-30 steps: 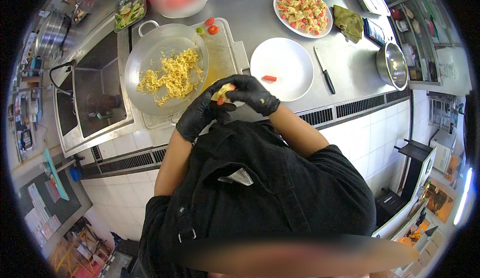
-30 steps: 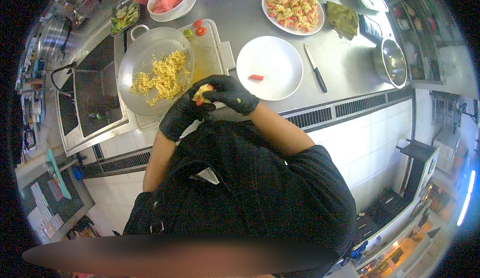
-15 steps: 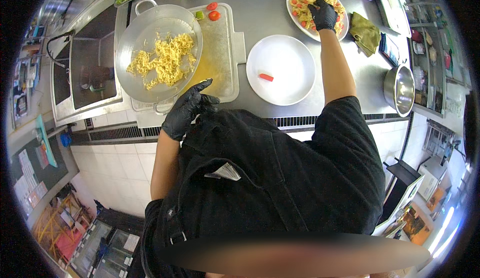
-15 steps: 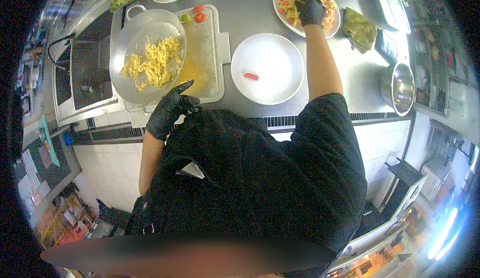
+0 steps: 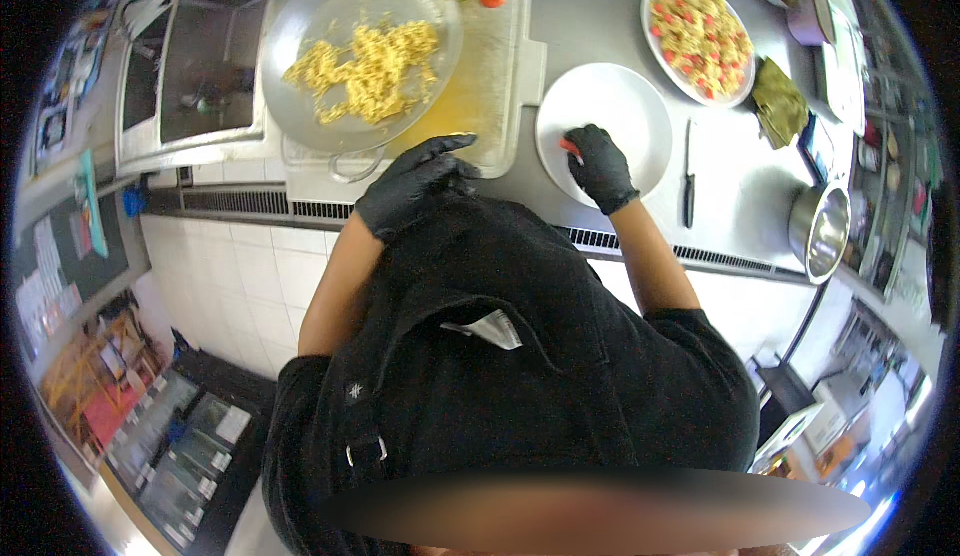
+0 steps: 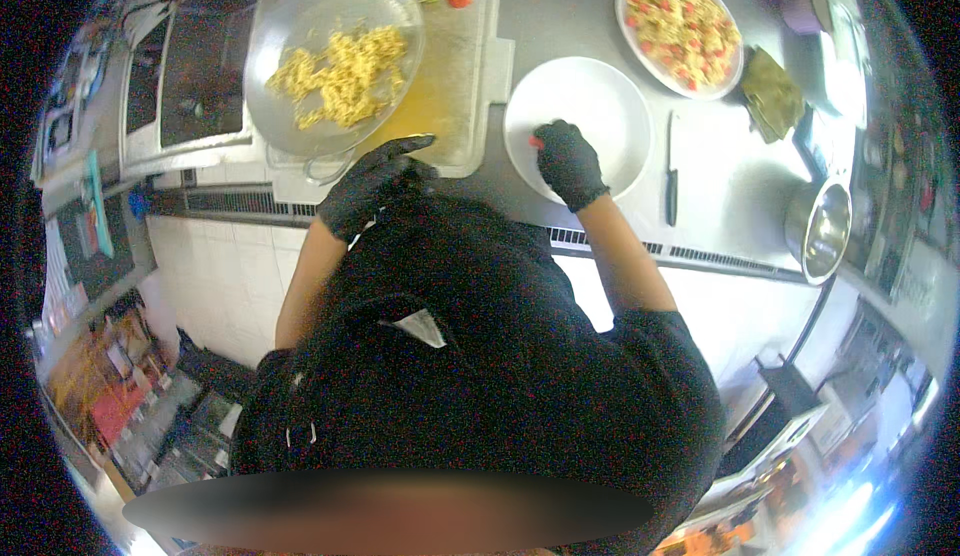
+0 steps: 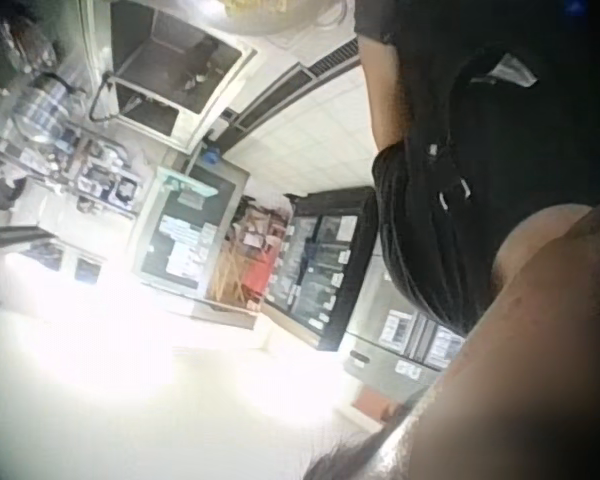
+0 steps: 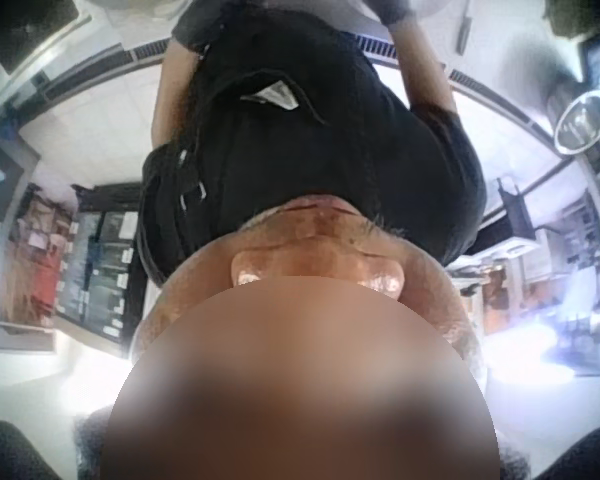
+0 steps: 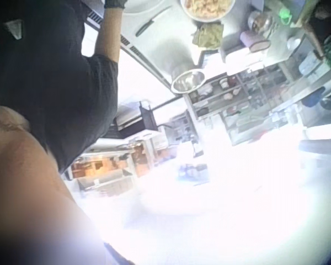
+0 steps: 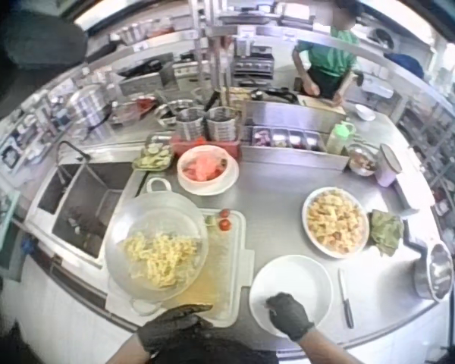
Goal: The person repeatedly picks up shredded yellow food and small red pieces from a tray, forms them into small bundles by hand, and places them onto a plate. The process continues with multiple repetitions of the same assembly steps.
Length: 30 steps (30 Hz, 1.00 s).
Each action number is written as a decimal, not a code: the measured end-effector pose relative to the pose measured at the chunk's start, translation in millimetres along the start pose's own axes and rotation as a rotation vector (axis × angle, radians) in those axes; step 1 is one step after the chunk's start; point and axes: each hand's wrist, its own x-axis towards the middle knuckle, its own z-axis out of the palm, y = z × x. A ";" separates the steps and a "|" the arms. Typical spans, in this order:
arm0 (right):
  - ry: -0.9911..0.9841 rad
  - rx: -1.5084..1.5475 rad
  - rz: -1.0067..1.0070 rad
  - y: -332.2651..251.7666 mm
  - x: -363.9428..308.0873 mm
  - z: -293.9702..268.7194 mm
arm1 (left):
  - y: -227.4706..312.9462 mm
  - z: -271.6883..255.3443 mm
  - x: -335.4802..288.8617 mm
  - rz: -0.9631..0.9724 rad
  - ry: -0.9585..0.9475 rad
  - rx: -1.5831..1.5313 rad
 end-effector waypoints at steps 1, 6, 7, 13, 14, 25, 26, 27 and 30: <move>0.050 0.051 0.030 5.7 -2.5 12.4 | -1.5 -2.1 0.7 0.006 -0.001 0.008; 0.251 0.456 0.166 -59.9 39.5 -24.5 | -10.6 -11.5 -1.7 0.097 0.007 0.133; 0.284 0.488 0.082 -82.1 49.9 -31.0 | -13.3 -13.6 -4.1 0.094 0.025 0.056; -0.050 0.578 -0.338 -197.6 89.2 -29.6 | -13.6 -56.2 -17.1 0.274 0.161 0.109; -0.094 0.611 -0.378 -211.8 96.9 -30.8 | -7.6 -62.8 -27.8 0.265 0.189 0.074; 0.095 -0.232 -0.290 -266.2 256.0 89.6 | 14.2 -196.0 -139.0 0.167 0.221 0.098; 0.031 -0.323 -0.255 -270.9 261.2 94.9 | 16.5 -210.8 -148.9 0.169 0.213 0.164; -0.032 -0.413 -0.214 -273.0 265.2 98.0 | 16.9 -228.2 -156.9 0.166 0.192 0.233; -0.118 -0.066 -0.158 -265.1 266.8 77.8 | 21.3 -287.1 -173.9 0.075 0.142 0.430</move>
